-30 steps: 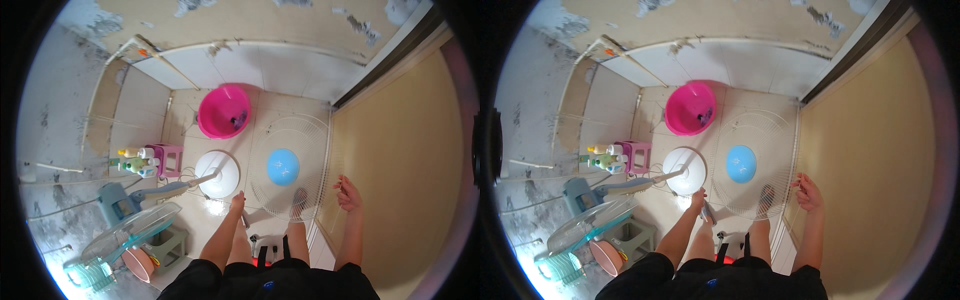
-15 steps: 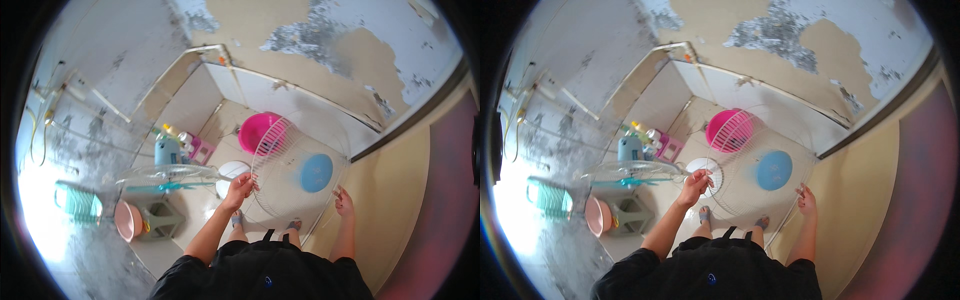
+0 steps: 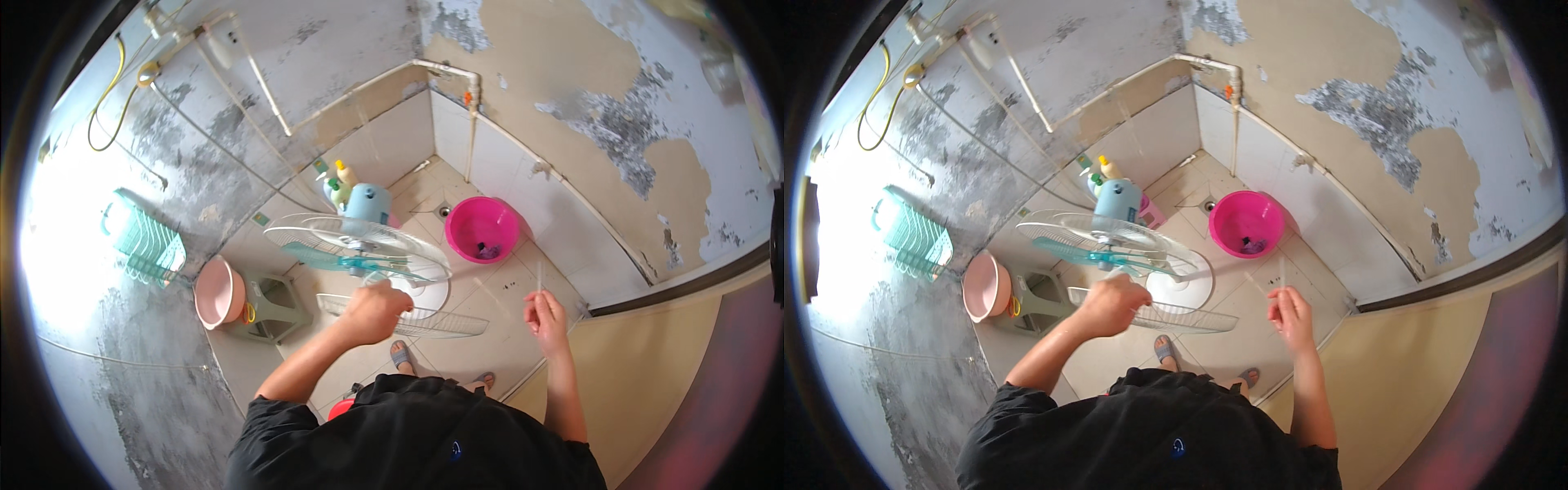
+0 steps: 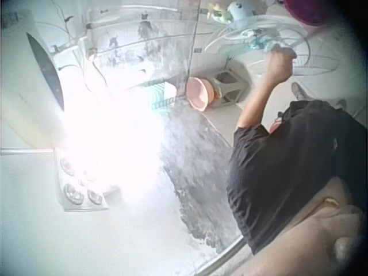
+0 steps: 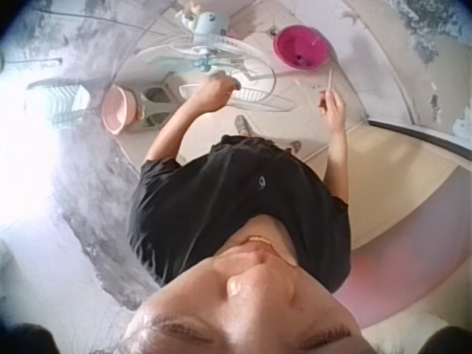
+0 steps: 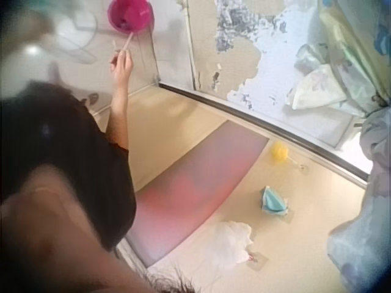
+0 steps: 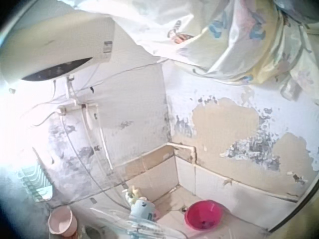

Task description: The person sits on the floor and uses cable ties and scissors to secure the wire mesh cage of a floor fan.

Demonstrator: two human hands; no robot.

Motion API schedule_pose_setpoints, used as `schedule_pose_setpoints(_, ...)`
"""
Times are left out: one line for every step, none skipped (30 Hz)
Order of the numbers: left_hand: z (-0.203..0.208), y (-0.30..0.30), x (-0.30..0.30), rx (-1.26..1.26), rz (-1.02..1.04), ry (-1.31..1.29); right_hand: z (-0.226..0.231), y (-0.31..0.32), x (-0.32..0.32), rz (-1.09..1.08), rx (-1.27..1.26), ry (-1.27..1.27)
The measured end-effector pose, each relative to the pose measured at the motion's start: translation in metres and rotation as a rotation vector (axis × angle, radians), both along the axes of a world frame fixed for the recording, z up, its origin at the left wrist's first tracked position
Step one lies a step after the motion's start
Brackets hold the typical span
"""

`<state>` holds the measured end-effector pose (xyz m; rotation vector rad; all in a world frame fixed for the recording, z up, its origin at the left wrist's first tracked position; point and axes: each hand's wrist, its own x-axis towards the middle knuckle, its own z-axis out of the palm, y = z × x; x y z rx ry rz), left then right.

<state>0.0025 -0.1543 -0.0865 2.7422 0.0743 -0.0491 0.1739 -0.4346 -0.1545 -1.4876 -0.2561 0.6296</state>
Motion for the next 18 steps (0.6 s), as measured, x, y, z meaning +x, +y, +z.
schedule_pose_setpoints(0.005, 0.015, -0.012, 0.006, 0.053, -0.05, 0.016, 0.019, -0.011, 0.108, 0.023, -0.003)
schedule_pose_setpoints(0.016, 0.028, -0.023, -0.006, 0.11, -0.093, 0.027, 0.039, -0.019, 0.216, 0.045, -0.006)
schedule_pose_setpoints(0.027, 0.042, -0.032, -0.019, 0.161, -0.14, 0.033, 0.059, -0.025, 0.227, 0.038, -0.012)
schedule_pose_setpoints(0.031, 0.058, -0.042, -0.025, 0.195, -0.168, 0.038, 0.079, -0.032, 0.328, 0.058, -0.24)
schedule_pose_setpoints(0.034, 0.074, -0.05, -0.03, 0.228, -0.195, 0.042, 0.097, -0.039, 0.427, 0.081, -0.468)
schedule_pose_setpoints(0.044, 0.084, -0.056, -0.083, 0.296, -0.165, 0.045, 0.113, -0.047, 0.444, 0.078, -0.464)
schedule_pose_setpoints(0.047, 0.098, -0.063, -0.08, 0.301, -0.165, 0.049, 0.129, -0.055, 0.45, 0.09, -0.436)
schedule_pose_setpoints(0.052, 0.106, -0.066, -0.131, 0.317, -0.192, 0.052, 0.142, -0.063, 0.454, 0.102, -0.408)
schedule_pose_setpoints(0.056, 0.114, -0.068, -0.18, 0.331, -0.222, 0.056, 0.153, -0.07, 0.465, 0.102, -0.409)
schedule_pose_setpoints(0.057, 0.121, -0.07, -0.181, 0.34, -0.224, 0.059, 0.162, -0.076, 0.462, 0.063, -0.366)
schedule_pose_setpoints(0.057, 0.126, -0.071, -0.2, 0.321, -0.262, 0.061, 0.171, -0.081, 0.457, 0.025, -0.323)
schedule_pose_setpoints(0.056, 0.131, -0.073, -0.224, 0.302, -0.298, 0.062, 0.179, -0.089, 0.465, 0.019, -0.323)
schedule_pose_setpoints(0.056, 0.136, -0.073, -0.229, 0.308, -0.299, 0.062, 0.186, -0.096, 0.476, 0.04, -0.246)
schedule_pose_setpoints(0.057, 0.14, -0.073, -0.219, 0.271, -0.328, 0.062, 0.192, -0.103, 0.485, 0.06, -0.169)
schedule_pose_setpoints(0.057, 0.143, -0.073, -0.215, 0.238, -0.349, 0.066, 0.196, -0.107, 0.492, 0.048, -0.16)
schedule_pose_setpoints(0.062, 0.144, -0.07, -0.203, 0.254, -0.342, 0.075, 0.2, -0.11, 0.509, 0.021, -0.131)
schedule_pose_setpoints(0.063, 0.146, -0.069, -0.215, 0.257, -0.334, 0.079, 0.204, -0.112, 0.526, -0.006, -0.101)
schedule_pose_setpoints(0.065, 0.15, -0.066, -0.206, 0.213, -0.376, 0.079, 0.207, -0.112, 0.519, 0.021, -0.076)
